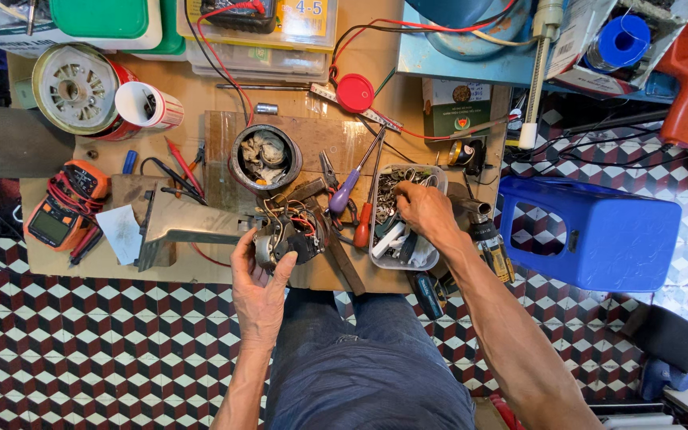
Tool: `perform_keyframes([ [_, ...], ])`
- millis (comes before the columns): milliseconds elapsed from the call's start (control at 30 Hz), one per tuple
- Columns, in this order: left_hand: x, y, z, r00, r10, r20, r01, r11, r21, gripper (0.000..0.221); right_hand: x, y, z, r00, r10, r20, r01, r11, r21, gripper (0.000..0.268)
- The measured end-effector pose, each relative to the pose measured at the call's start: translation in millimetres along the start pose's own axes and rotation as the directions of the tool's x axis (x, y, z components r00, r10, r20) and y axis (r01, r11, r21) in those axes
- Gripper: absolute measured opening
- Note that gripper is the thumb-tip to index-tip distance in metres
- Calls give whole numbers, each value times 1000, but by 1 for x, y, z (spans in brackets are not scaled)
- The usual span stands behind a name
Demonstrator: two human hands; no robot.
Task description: The person disassembles a handheld electric device, removes screws with a power drill, and manipulates internal components and wires. They use a multimeter to test electrical connections and handle small parts from a container on the workbench.
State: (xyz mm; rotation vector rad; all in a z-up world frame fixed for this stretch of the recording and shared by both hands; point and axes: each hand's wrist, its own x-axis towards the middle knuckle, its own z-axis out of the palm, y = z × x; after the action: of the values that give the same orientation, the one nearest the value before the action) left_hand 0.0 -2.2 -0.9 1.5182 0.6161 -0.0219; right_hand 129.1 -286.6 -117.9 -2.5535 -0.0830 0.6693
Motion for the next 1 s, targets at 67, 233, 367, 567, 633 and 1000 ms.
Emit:
perform_keyframes([
  [67, 0, 1, 0, 1000, 8, 1, -8, 1000, -11, 75, 1, -3, 2, 1000, -14, -12, 14, 1000, -17, 31],
  [233, 1, 1, 1, 1000, 16, -1, -16, 1000, -14, 75, 6, -5, 7, 1000, 25, 14, -24, 998, -56, 30],
  [367, 0, 2, 1, 1000, 9, 1, -9, 1000, -13, 75, 8, -5, 11, 997, 51, 61, -50, 999, -17, 32],
  [567, 2, 1, 1, 1000, 7, 1, -6, 1000, -8, 75, 12, -9, 29, 1000, -29, -5, 29, 996, -80, 24],
  [633, 2, 1, 1, 1000, 8, 1, -8, 1000, -11, 75, 17, -11, 35, 999, -35, -38, 30, 991, -129, 19],
  [1000, 2, 0, 0, 1000, -3, -2, 3, 1000, -5, 77, 25, -1, 45, 990, -140, 14, 140, 963, -229, 13],
])
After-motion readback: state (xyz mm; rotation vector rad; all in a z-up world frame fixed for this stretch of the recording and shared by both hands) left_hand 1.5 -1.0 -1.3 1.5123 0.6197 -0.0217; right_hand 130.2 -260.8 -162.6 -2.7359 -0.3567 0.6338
